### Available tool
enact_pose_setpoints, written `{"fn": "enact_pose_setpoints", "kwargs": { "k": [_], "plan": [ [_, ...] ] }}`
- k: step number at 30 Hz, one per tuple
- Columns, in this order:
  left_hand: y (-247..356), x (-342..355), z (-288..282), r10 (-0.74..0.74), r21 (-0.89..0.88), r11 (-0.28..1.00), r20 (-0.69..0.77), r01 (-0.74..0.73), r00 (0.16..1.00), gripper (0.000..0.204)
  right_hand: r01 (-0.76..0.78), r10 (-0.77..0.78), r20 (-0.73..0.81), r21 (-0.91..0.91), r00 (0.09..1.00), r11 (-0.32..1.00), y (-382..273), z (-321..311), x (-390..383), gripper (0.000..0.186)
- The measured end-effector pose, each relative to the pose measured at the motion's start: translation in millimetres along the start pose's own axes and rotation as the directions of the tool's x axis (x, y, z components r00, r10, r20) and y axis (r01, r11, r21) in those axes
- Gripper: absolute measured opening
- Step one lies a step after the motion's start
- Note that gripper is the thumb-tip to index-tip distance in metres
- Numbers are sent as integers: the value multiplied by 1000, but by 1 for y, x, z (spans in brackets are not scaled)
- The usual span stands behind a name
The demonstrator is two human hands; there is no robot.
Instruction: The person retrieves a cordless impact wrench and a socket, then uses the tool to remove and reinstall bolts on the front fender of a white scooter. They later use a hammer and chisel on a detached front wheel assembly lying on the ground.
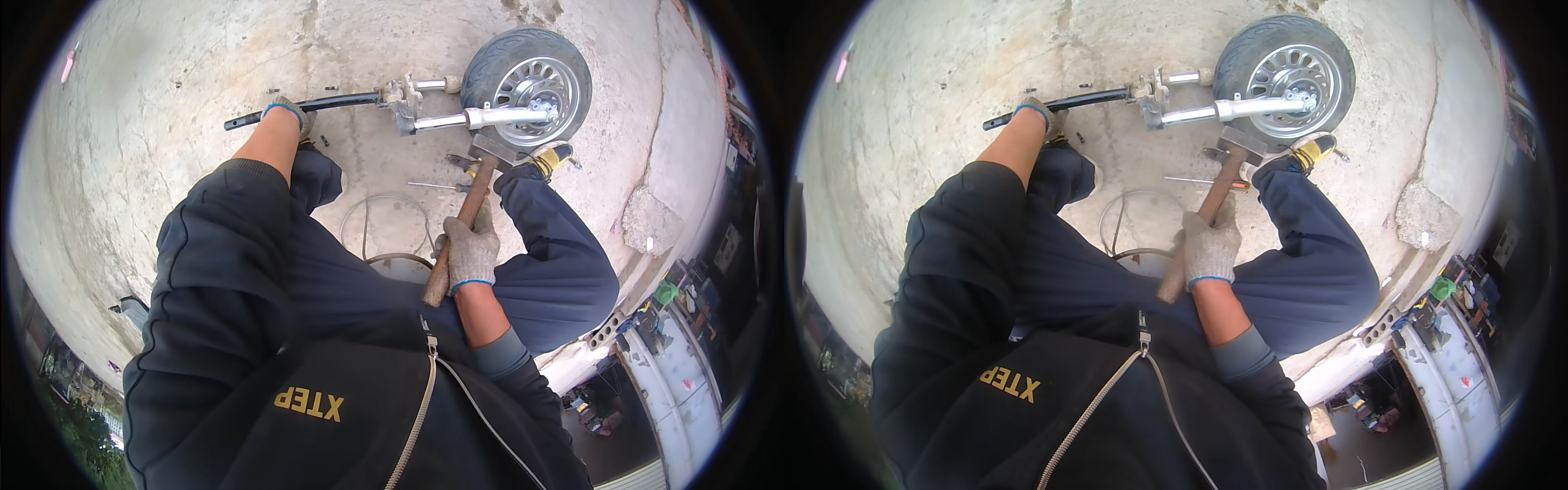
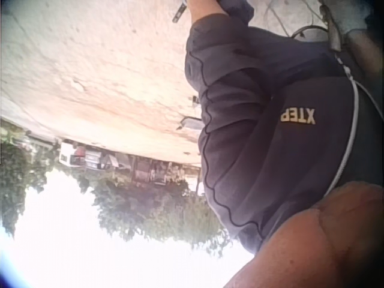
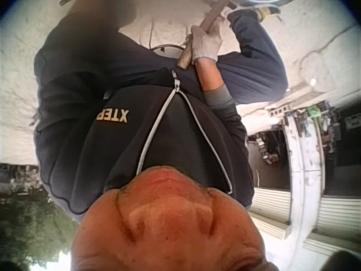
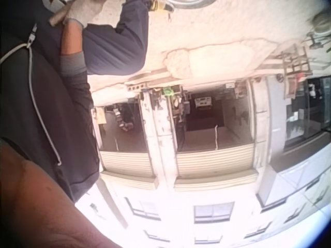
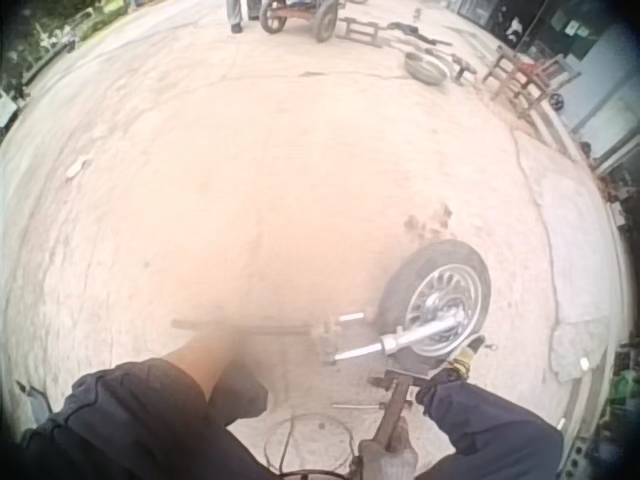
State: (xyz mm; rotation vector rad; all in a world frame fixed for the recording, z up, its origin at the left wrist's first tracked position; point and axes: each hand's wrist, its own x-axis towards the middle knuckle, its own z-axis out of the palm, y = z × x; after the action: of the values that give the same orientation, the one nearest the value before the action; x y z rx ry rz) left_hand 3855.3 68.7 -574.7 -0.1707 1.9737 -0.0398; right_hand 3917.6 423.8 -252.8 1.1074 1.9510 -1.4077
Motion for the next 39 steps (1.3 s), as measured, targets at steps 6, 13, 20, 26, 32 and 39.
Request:
{"fn": "enact_pose_setpoints", "kwargs": {
  "k": [6, 13, 20, 26, 32, 39],
  "plan": [
    [-2, 2, -13, -37, 52, 998, 89, 33, 995, 66, -62, 107, 289, -160, 951, 985, 23, 9, -5, 72],
    [1, -7, -13, -58, 16, 998, 64, 57, 996, 65, 5, -2, -86, 30, 996, 1000, -6, -10, -3, 72],
    [-2, -31, -26, -39, -22, 999, -9, 39, 999, 64, 15, 36, 303, -166, 952, 986, 13, 18, -6, 66],
    [6, -55, -46, -24, 153, 988, 288, -21, 957, 63, -23, 20, -97, -30, 995, 999, -14, -3, -1, 68],
    [3, -38, -40, -78, 78, 995, 304, 57, 949, 62, 55, -23, 261, -118, 965, 991, 9, 24, -10, 66],
    [1, -23, -40, -85, 14, 996, 360, 86, 929, 62, -61, 62, -16, 60, 998, 996, -5, -14, -1, 64]
  ]
}}
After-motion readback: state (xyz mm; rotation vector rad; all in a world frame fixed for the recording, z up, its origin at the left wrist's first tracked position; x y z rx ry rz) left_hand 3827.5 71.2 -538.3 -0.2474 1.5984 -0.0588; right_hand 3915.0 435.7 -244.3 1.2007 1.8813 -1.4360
